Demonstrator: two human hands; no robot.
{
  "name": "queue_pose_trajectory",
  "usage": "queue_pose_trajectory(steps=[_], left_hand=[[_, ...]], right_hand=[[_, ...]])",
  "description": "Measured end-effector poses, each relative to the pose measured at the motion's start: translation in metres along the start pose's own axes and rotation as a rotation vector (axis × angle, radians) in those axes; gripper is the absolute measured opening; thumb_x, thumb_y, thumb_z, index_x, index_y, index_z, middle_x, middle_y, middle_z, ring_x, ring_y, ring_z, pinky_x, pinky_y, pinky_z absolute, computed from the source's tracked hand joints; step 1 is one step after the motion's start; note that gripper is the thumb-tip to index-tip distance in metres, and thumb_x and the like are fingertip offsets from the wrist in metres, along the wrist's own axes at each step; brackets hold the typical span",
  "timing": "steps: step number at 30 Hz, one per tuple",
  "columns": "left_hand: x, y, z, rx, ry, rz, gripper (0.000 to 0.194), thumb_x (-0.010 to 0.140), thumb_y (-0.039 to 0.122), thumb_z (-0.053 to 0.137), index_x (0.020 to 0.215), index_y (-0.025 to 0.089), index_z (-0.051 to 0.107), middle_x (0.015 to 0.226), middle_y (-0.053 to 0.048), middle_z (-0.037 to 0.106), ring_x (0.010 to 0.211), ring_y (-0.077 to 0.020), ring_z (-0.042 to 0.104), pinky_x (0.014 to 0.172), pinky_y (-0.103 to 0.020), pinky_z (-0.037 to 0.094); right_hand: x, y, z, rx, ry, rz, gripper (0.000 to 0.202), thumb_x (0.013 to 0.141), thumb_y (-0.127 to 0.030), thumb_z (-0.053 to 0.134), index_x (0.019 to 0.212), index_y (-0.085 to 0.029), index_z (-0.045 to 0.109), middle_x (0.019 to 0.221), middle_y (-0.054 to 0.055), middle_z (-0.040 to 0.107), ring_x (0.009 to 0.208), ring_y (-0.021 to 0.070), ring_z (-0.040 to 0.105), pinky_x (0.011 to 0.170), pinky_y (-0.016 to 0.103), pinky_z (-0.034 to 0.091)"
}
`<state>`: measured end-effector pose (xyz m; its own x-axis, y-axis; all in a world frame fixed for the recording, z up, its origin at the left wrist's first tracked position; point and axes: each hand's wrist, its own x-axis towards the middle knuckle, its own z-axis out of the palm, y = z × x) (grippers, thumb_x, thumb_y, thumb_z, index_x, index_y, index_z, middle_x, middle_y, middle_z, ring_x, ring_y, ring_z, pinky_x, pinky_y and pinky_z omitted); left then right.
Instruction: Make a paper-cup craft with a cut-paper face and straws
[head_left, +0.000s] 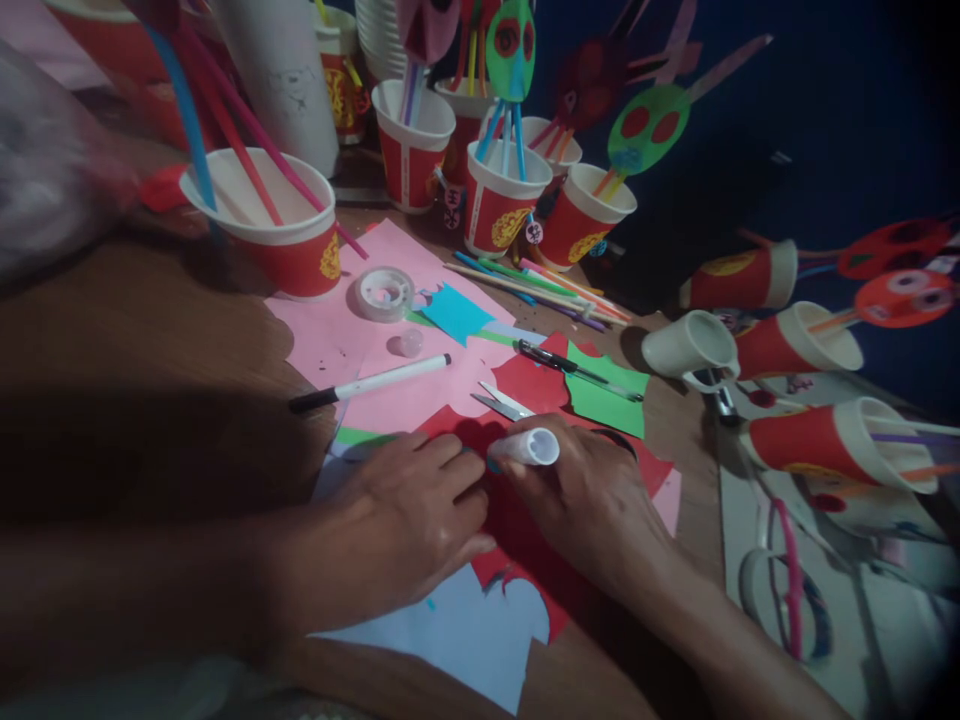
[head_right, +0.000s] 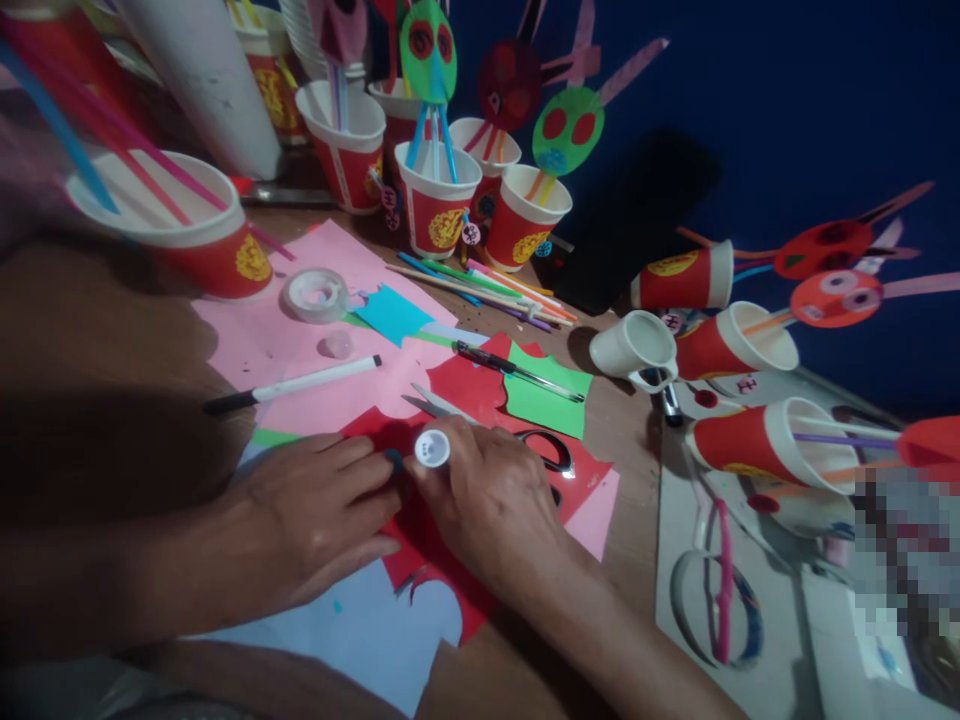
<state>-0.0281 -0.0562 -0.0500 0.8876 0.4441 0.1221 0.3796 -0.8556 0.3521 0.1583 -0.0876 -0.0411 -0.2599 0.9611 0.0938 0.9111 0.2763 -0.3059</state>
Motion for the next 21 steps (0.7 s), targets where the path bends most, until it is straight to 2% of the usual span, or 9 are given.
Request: queue_pose_trajectory(steps=[6,11,16,21], left_hand=[[-0.0006,-0.0002,-0.0007,-0.008,-0.015,-0.005,0.022,0.088,0.031,0.047,0.084,0.017,0.063,0.079,-0.004,0.057,0.074,-0.0206,0.046,0.064,-0.036,0.035],[-0.0014,-0.0006,-0.0001,-0.008,-0.028,-0.009,0.024,0.089,0.034,0.045,0.086,0.018,0.062,0.080,-0.003,0.057,0.075,-0.0211,0.046,0.064,-0.037,0.035],[-0.0002,0.0000,-0.0018,0.005,-0.014,-0.008,0.024,0.087,0.035,0.047,0.080,0.018,0.062,0.079,-0.004,0.058,0.075,-0.0216,0.047,0.064,-0.037,0.035],[0.0003,0.0009,-0.0031,0.029,-0.022,-0.010,0.024,0.086,0.035,0.049,0.076,0.017,0.062,0.078,-0.004,0.059,0.073,-0.0213,0.046,0.063,-0.036,0.033]], right_hand=[[0.0009,0.0020,-0.0030,-0.066,-0.001,0.043,0.021,0.090,-0.032,0.044,0.086,-0.015,0.056,0.066,0.005,0.064,0.060,0.0199,0.062,0.056,0.028,0.041],[-0.0020,0.0008,-0.0063,-0.063,-0.002,0.024,0.020,0.088,-0.032,0.045,0.082,-0.015,0.055,0.060,0.004,0.062,0.055,0.0195,0.060,0.053,0.028,0.037],[-0.0029,-0.0034,-0.0072,-0.009,-0.048,0.010,0.022,0.090,-0.031,0.041,0.085,-0.016,0.056,0.066,0.004,0.063,0.058,0.0194,0.060,0.054,0.029,0.038],[-0.0004,-0.0046,-0.0024,0.007,-0.015,0.024,0.023,0.091,-0.033,0.042,0.088,-0.015,0.056,0.066,0.004,0.064,0.058,0.0180,0.061,0.055,0.028,0.039]])
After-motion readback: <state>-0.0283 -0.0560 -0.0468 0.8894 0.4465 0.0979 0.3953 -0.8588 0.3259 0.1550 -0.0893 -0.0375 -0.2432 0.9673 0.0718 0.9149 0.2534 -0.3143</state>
